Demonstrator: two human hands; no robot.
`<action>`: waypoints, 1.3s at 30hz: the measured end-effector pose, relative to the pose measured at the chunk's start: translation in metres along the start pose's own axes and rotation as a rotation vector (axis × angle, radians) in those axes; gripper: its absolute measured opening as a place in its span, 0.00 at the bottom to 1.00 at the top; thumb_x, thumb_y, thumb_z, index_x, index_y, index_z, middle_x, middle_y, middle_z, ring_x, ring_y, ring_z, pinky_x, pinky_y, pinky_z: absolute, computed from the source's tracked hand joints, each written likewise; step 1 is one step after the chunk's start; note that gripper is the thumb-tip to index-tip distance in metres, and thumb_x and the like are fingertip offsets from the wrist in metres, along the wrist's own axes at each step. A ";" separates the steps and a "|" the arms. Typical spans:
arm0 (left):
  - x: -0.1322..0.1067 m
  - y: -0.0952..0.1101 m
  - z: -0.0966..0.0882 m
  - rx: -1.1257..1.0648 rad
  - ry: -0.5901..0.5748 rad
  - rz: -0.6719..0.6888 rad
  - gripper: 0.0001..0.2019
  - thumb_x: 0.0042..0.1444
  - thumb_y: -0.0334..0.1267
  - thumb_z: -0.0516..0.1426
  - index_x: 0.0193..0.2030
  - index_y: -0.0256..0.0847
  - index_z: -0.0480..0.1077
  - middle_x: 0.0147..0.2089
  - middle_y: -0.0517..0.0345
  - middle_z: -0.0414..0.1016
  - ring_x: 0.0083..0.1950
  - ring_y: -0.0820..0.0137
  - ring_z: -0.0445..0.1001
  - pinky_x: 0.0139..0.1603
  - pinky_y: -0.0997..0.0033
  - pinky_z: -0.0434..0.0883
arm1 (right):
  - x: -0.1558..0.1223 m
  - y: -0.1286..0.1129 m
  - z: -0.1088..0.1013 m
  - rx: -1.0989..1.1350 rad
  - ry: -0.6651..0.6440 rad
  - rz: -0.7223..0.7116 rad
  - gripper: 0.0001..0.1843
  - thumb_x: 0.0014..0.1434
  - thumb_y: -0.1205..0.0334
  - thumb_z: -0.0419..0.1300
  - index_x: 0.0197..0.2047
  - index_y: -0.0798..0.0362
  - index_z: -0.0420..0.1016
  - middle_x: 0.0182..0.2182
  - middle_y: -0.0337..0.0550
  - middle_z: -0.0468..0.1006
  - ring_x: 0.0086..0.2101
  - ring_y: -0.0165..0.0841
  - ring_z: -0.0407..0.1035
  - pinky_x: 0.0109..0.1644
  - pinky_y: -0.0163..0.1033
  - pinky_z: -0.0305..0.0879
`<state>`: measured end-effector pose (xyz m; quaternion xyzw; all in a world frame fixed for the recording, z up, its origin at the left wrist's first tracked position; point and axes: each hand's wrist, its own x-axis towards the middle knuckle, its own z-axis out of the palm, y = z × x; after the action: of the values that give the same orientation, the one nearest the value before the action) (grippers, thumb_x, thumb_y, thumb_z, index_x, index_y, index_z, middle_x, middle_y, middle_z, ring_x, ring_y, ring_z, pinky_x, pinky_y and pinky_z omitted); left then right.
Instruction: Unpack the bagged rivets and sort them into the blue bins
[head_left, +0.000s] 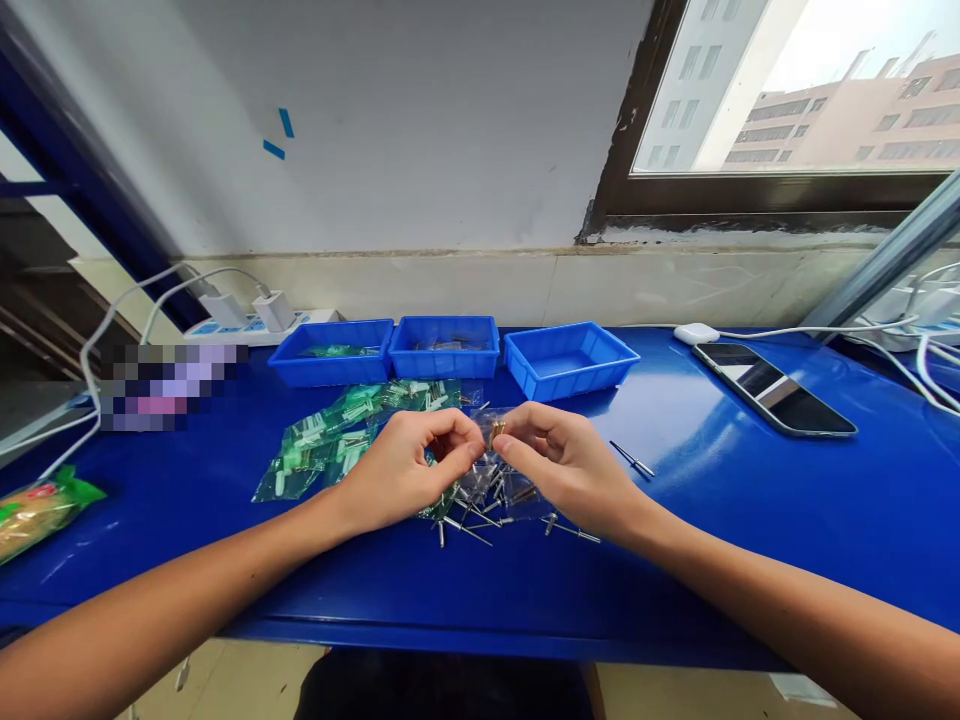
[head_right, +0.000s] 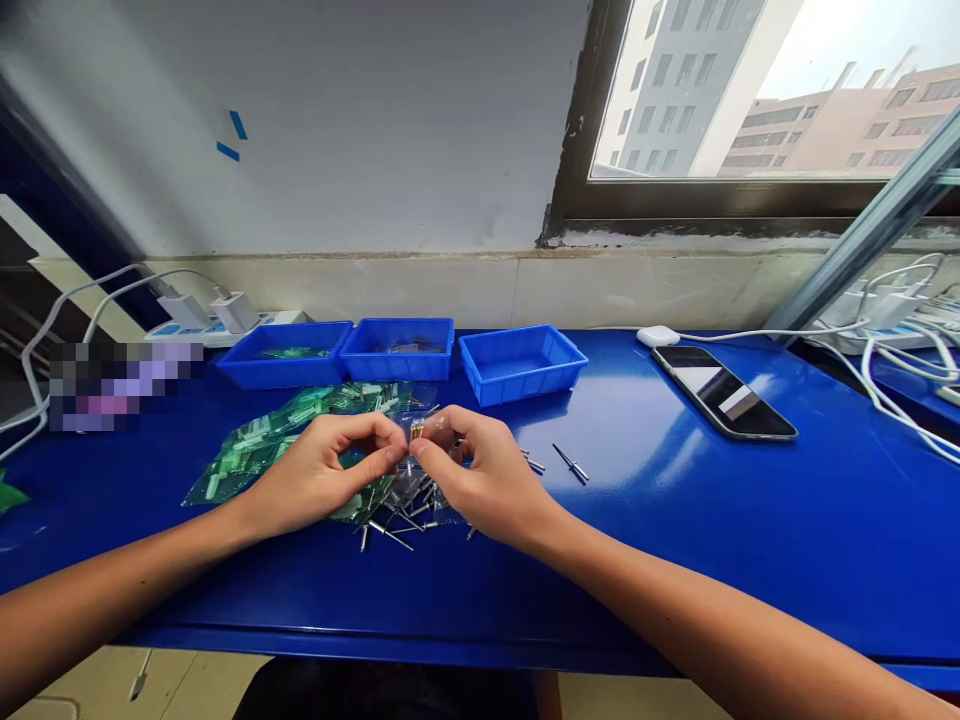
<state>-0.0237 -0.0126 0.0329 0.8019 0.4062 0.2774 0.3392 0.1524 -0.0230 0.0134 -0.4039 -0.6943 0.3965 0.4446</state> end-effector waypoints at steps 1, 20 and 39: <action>0.000 0.000 0.000 0.001 0.003 0.002 0.11 0.56 0.41 0.52 0.28 0.36 0.67 0.24 0.61 0.66 0.27 0.75 0.63 0.28 0.75 0.62 | 0.000 0.000 0.000 -0.011 0.007 -0.004 0.05 0.55 0.62 0.55 0.29 0.54 0.68 0.25 0.38 0.71 0.27 0.28 0.64 0.29 0.35 0.59; 0.000 0.002 -0.007 0.074 0.045 0.069 0.09 0.56 0.38 0.52 0.29 0.36 0.68 0.24 0.61 0.67 0.26 0.76 0.64 0.28 0.76 0.62 | -0.001 -0.002 0.000 -0.078 0.007 -0.067 0.09 0.58 0.61 0.53 0.28 0.54 0.68 0.21 0.36 0.66 0.24 0.26 0.59 0.27 0.34 0.56; 0.000 0.003 -0.008 -0.035 0.021 0.009 0.08 0.56 0.40 0.54 0.34 0.37 0.70 0.32 0.57 0.73 0.34 0.71 0.70 0.34 0.72 0.67 | -0.004 -0.001 0.002 -0.137 -0.049 -0.115 0.05 0.57 0.63 0.53 0.30 0.53 0.66 0.21 0.35 0.67 0.22 0.25 0.59 0.24 0.33 0.54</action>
<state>-0.0284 -0.0113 0.0401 0.7948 0.4011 0.2942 0.3476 0.1516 -0.0269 0.0124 -0.3829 -0.7525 0.3315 0.4209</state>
